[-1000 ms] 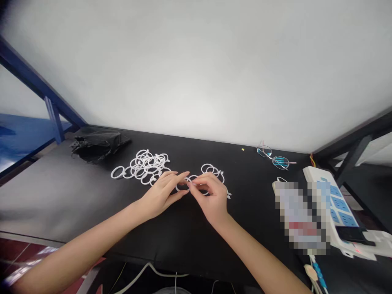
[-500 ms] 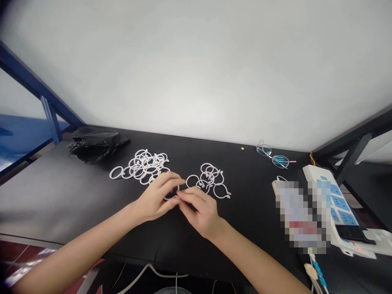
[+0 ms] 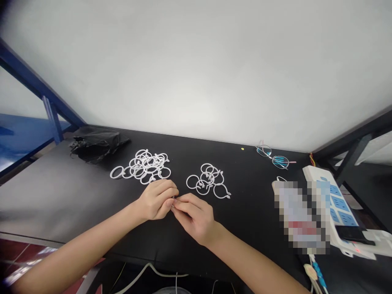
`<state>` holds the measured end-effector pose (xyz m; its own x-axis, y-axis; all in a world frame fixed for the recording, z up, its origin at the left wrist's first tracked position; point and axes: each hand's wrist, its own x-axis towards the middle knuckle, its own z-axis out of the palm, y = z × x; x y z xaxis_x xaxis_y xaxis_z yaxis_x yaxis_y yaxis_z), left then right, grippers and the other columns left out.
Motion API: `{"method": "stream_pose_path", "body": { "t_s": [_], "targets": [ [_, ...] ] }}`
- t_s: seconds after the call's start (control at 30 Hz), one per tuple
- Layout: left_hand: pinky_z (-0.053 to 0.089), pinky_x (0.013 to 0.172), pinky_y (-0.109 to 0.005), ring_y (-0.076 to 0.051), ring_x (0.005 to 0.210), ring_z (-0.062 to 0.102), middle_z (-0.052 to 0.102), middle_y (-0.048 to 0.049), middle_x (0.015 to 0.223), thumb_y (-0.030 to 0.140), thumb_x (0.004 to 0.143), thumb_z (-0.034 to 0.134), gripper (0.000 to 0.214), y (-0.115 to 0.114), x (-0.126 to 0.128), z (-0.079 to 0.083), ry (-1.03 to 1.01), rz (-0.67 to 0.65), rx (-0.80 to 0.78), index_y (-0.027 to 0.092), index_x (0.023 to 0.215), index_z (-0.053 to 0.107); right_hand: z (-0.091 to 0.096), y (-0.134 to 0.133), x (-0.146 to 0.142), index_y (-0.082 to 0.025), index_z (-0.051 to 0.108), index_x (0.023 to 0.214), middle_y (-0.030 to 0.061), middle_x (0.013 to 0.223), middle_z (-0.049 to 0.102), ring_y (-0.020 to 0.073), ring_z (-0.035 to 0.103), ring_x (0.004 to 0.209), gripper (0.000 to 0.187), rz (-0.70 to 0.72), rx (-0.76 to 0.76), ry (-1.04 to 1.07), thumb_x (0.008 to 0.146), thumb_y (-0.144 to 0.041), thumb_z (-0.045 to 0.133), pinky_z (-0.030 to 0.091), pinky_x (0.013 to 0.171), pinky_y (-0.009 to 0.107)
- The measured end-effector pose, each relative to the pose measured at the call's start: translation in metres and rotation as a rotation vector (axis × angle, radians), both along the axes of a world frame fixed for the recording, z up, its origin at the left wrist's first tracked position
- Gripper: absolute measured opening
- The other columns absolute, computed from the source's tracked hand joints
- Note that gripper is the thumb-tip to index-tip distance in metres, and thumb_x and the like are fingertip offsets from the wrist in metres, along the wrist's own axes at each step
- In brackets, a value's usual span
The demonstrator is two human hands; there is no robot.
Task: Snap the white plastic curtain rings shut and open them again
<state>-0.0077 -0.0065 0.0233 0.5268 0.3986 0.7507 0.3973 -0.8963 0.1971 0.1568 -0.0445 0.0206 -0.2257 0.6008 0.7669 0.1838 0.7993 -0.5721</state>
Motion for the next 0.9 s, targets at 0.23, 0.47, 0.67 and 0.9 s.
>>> {"method": "stream_pose_path", "body": {
  "t_s": [0.23, 0.47, 0.67, 0.9],
  "targets": [
    [0.034, 0.045, -0.026, -0.012, 0.048, 0.037, 0.047, -0.0003, 0.057, 0.017, 0.098, 0.024, 0.041, -0.001, -0.001, -0.002, 0.067, 0.036, 0.017, 0.018, 0.066, 0.048, -0.001, -0.001, 0.000, -0.019, 0.069, 0.094, 0.0046, 0.081, 0.070, 0.0129, 0.067, 0.067, 0.022, 0.032, -0.046, -0.022, 0.085, -0.001, 0.061, 0.059, 0.058, 0.021],
    [0.040, 0.057, -0.026, -0.014, 0.061, 0.049, 0.057, -0.0034, 0.069, 0.021, 0.100, 0.031, 0.036, 0.013, -0.014, 0.002, 0.167, 0.223, -0.097, 0.016, 0.073, 0.055, -0.005, 0.021, 0.014, -0.020, 0.066, 0.112, 0.0092, 0.100, 0.071, 0.0228, 0.068, 0.092, 0.031, -0.084, -0.090, -0.230, 0.082, -0.021, 0.072, 0.059, 0.082, 0.039],
    [0.042, 0.073, -0.034, -0.020, 0.074, 0.051, 0.061, -0.0052, 0.075, 0.035, 0.098, 0.047, 0.030, 0.047, -0.046, -0.005, 0.281, 0.508, -0.211, 0.016, 0.080, 0.061, -0.018, 0.035, 0.026, -0.020, 0.069, 0.092, 0.0079, 0.101, 0.071, 0.0327, 0.059, 0.114, 0.010, -0.261, -0.063, -0.639, 0.087, -0.014, 0.063, 0.035, 0.104, 0.065],
    [0.044, 0.080, -0.040, -0.025, 0.086, 0.056, 0.063, -0.0093, 0.090, 0.035, 0.097, 0.047, 0.026, 0.051, -0.049, -0.010, 0.293, 0.590, -0.265, 0.015, 0.092, 0.064, -0.015, 0.034, 0.019, -0.020, 0.067, 0.082, 0.0047, 0.089, 0.070, 0.0244, 0.060, 0.099, 0.018, -0.238, -0.039, -0.640, 0.091, -0.010, 0.056, 0.042, 0.095, 0.050]
  ]
}}
